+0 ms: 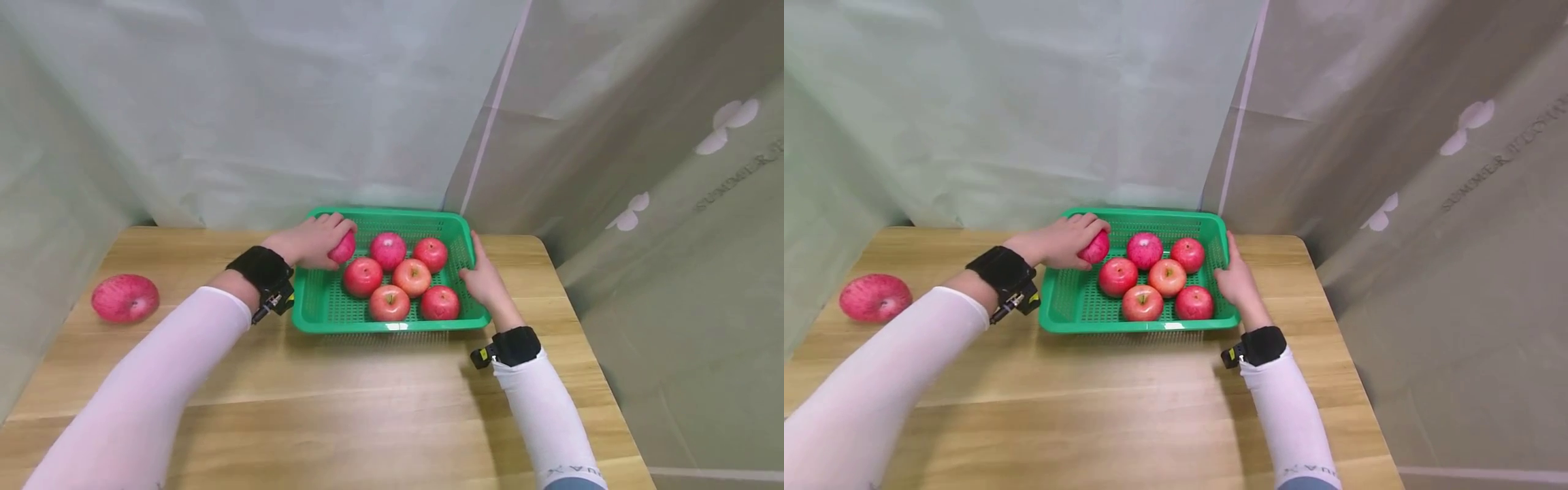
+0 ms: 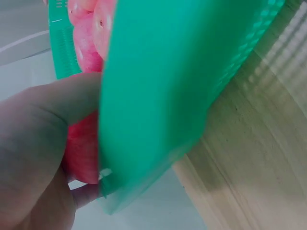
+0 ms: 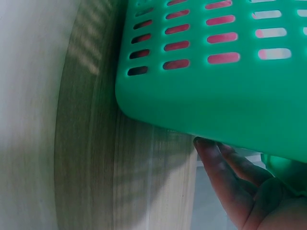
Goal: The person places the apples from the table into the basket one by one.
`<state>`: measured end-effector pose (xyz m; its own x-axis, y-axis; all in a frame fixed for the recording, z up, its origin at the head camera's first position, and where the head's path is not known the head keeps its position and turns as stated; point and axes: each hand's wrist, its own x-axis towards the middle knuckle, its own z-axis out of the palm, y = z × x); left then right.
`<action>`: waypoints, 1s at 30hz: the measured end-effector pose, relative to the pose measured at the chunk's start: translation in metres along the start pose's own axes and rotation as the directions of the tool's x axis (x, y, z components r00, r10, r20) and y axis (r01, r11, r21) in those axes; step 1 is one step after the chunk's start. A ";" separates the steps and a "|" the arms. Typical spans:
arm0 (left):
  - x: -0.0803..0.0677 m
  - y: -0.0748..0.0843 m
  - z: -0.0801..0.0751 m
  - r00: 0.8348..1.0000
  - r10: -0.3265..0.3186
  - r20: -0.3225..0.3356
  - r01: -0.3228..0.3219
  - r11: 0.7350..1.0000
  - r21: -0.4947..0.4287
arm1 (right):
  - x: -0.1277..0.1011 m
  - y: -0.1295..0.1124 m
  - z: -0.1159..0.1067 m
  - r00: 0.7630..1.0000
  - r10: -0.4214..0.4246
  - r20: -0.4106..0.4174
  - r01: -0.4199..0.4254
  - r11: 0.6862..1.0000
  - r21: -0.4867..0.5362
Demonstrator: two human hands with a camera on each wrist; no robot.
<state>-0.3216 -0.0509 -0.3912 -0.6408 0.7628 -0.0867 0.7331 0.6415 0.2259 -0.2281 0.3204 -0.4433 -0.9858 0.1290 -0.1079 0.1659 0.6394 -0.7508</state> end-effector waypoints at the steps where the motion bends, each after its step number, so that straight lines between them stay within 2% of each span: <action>1: 0.002 -0.001 0.000 1.000 0.000 0.001 0.000 1.000 0.002 | 0.000 0.000 -0.001 1.000 -0.001 -0.005 0.001 1.000 -0.001; 6: 0.006 -0.003 0.002 1.000 0.003 -0.005 -0.003 1.000 0.012 | 0.000 -0.001 -0.004 1.000 0.001 -0.015 -0.001 1.000 -0.011; 13: 0.004 -0.004 0.015 0.997 0.066 -0.045 -0.063 0.996 0.067 | -0.006 0.006 -0.002 1.000 0.014 -0.005 -0.014 1.000 -0.018; 18: 0.007 -0.002 0.021 0.996 0.064 -0.065 -0.061 0.997 0.054 | -0.008 0.009 -0.005 1.000 0.020 -0.004 -0.020 1.000 -0.022; 24: 0.015 0.003 0.022 0.998 0.011 -0.067 -0.008 0.999 0.038 | -0.006 0.009 -0.013 1.000 0.004 -0.028 -0.005 0.999 -0.035; 28: 0.012 0.003 0.026 0.998 -0.045 -0.037 0.046 0.998 0.043 | -0.005 0.011 -0.008 1.000 0.008 -0.006 -0.008 0.999 -0.039; 30: 0.010 0.003 0.029 0.998 -0.053 -0.029 0.054 0.997 0.048 | -0.005 0.013 -0.005 1.000 0.015 0.002 -0.014 0.999 -0.045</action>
<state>-0.3192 -0.0391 -0.4194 -0.6849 0.7252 -0.0704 0.7073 0.6850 0.1744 -0.2205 0.3319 -0.4494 -0.9833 0.1366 -0.1204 0.1812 0.6712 -0.7188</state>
